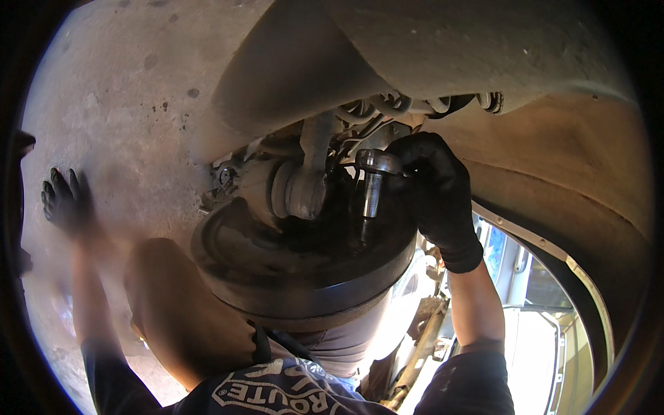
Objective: The person works on a car's rear wheel hub and brake assembly, using a socket wrench to loosen and tighten bolts on the brake rotor and caliper. The person moves around the vehicle, retrieves tools, and continues adjusting components on the brake system.
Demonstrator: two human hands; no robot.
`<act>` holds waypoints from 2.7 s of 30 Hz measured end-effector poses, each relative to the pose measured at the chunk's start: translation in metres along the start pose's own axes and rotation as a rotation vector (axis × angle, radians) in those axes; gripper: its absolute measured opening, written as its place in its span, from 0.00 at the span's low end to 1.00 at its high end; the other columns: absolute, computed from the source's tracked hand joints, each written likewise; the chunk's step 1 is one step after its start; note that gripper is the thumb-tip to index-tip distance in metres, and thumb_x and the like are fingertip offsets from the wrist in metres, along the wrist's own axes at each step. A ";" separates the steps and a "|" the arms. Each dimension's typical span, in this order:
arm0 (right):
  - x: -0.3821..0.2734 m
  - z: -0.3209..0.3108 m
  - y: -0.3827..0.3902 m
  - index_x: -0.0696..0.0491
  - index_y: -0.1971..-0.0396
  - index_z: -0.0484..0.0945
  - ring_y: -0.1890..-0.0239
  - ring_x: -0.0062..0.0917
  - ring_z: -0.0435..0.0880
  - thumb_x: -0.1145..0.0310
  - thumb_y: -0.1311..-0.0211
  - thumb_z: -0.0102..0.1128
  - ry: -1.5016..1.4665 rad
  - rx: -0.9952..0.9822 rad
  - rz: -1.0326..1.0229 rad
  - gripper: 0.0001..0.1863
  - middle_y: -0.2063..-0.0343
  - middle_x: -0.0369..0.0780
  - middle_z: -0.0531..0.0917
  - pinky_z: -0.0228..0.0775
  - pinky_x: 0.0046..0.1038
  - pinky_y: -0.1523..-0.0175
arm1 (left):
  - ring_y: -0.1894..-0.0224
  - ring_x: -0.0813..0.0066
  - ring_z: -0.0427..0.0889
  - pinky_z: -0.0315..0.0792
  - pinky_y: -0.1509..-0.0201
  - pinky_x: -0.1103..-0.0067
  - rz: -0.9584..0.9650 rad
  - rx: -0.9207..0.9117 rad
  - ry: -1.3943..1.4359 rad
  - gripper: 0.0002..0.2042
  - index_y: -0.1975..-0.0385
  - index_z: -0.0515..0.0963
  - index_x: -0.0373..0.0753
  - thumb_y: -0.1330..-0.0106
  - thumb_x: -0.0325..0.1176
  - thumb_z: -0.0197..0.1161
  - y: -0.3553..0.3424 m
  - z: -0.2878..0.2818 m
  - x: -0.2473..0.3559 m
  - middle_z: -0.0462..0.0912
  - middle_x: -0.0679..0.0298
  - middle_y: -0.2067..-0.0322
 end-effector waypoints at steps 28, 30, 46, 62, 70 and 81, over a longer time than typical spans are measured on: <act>-0.132 0.033 -0.031 0.46 0.57 0.85 0.74 0.25 0.76 0.65 0.46 0.67 1.464 -0.418 -0.402 0.14 0.71 0.34 0.81 0.66 0.31 0.62 | 0.25 0.50 0.58 0.48 0.25 0.52 0.015 0.006 -0.026 0.35 0.28 0.63 0.56 0.30 0.66 0.47 0.000 -0.003 0.001 0.62 0.51 0.28; -0.103 0.009 -0.048 0.50 0.48 0.85 0.64 0.29 0.83 0.59 0.38 0.67 0.945 -0.460 -0.331 0.20 0.60 0.40 0.87 0.74 0.31 0.53 | 0.25 0.50 0.58 0.47 0.25 0.52 0.011 0.024 0.026 0.34 0.28 0.64 0.56 0.30 0.66 0.47 0.001 -0.004 0.001 0.62 0.51 0.28; -0.028 0.011 -0.024 0.64 0.49 0.78 0.49 0.30 0.82 0.55 0.31 0.55 -0.099 -0.347 0.089 0.25 0.52 0.45 0.81 0.71 0.31 0.39 | 0.25 0.50 0.57 0.46 0.25 0.53 0.013 -0.012 -0.011 0.35 0.28 0.64 0.56 0.31 0.66 0.48 0.001 0.001 0.000 0.62 0.52 0.28; -0.041 0.006 -0.035 0.56 0.48 0.75 0.59 0.41 0.84 0.49 0.35 0.62 0.491 -0.491 -0.025 0.27 0.61 0.46 0.83 0.75 0.34 0.51 | 0.25 0.49 0.56 0.45 0.24 0.53 -0.005 0.024 0.081 0.36 0.28 0.65 0.55 0.31 0.68 0.47 0.001 -0.009 0.004 0.61 0.50 0.27; -0.068 0.004 -0.032 0.61 0.41 0.73 0.55 0.32 0.84 0.60 0.33 0.61 0.758 -0.590 -0.085 0.26 0.53 0.46 0.85 0.74 0.32 0.46 | 0.25 0.49 0.56 0.45 0.24 0.53 -0.020 -0.007 0.036 0.37 0.29 0.65 0.54 0.32 0.69 0.47 0.000 -0.019 0.009 0.61 0.50 0.27; -0.081 0.031 -0.031 0.58 0.39 0.73 0.44 0.31 0.81 0.67 0.29 0.59 1.313 -0.487 -0.710 0.22 0.43 0.44 0.80 0.72 0.33 0.40 | 0.24 0.50 0.54 0.44 0.24 0.53 0.020 0.110 0.057 0.39 0.28 0.64 0.54 0.33 0.71 0.45 -0.002 -0.001 0.003 0.59 0.51 0.26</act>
Point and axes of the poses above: each hand's wrist, its own y-axis away from the middle knuckle, its own z-axis out of the palm, x = y × z, the point moved 4 cm from there along -y, towards the middle knuckle
